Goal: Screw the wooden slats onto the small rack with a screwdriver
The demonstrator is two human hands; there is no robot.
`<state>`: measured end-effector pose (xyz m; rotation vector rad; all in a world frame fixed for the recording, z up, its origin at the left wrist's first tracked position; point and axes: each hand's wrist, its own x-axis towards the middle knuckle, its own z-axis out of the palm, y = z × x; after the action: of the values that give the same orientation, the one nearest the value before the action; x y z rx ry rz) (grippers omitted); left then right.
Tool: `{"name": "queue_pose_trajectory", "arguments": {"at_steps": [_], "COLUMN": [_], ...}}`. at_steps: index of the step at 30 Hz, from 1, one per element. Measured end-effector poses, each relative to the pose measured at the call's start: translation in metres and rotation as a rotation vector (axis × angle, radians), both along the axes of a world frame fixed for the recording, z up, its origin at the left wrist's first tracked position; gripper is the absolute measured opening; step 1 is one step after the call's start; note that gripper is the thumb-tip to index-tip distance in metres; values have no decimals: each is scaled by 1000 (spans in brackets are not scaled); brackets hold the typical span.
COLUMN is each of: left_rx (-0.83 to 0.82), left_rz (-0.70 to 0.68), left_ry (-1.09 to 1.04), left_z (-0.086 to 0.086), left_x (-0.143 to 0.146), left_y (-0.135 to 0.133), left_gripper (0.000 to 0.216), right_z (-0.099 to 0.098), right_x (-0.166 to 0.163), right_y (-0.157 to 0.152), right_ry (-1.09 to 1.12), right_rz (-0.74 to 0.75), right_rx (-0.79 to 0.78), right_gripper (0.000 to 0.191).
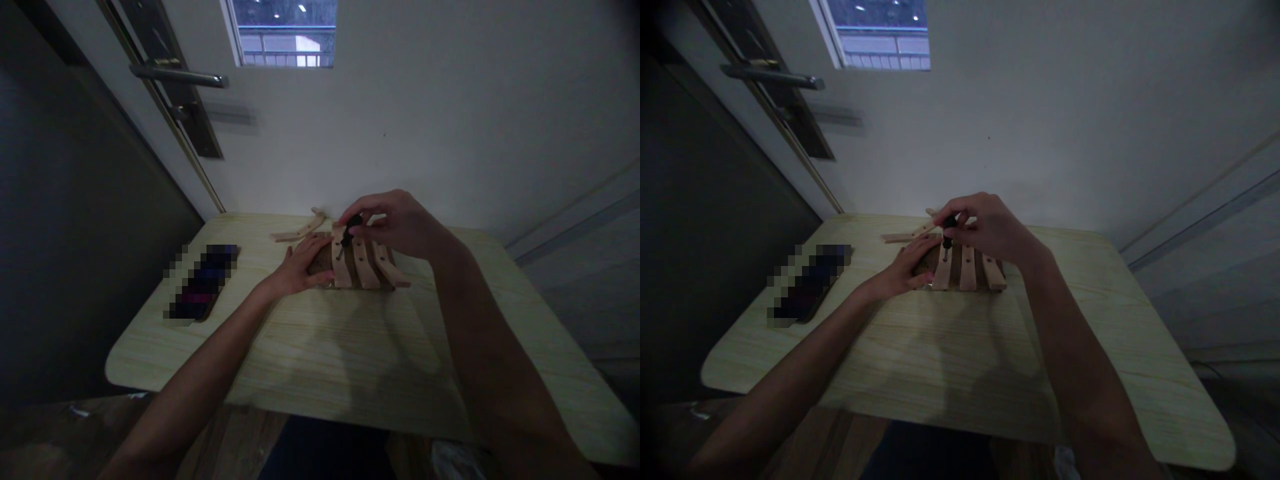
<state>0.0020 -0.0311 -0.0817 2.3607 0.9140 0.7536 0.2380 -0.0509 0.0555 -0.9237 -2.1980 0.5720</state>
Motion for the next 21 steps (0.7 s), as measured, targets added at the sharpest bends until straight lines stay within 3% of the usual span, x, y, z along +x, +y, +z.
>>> {"name": "queue_pose_trajectory", "arguments": {"at_steps": [3, 7, 10, 15, 21], "left_rx": [-14, 10, 26, 27, 44], "left_rz": [-4, -8, -13, -10, -26], "left_ry": [16, -4, -12, -1, -11], "left_z": [2, 0, -2, -5, -5], "left_x": [0, 1, 2, 1, -2], "left_y": [0, 2, 3, 4, 4], "left_gripper": [81, 82, 81, 82, 80], "right_z": [-7, -19, -20, -9, -8], "right_x": [-6, -20, -22, -9, -2], "right_y": [3, 6, 6, 1, 2], "right_ry": [12, 5, 31, -15, 15], "right_rz": [-128, -298, -207, 39, 4], "right_rx": [63, 233, 239, 54, -20], "right_gripper": [17, 35, 27, 11, 18]}}
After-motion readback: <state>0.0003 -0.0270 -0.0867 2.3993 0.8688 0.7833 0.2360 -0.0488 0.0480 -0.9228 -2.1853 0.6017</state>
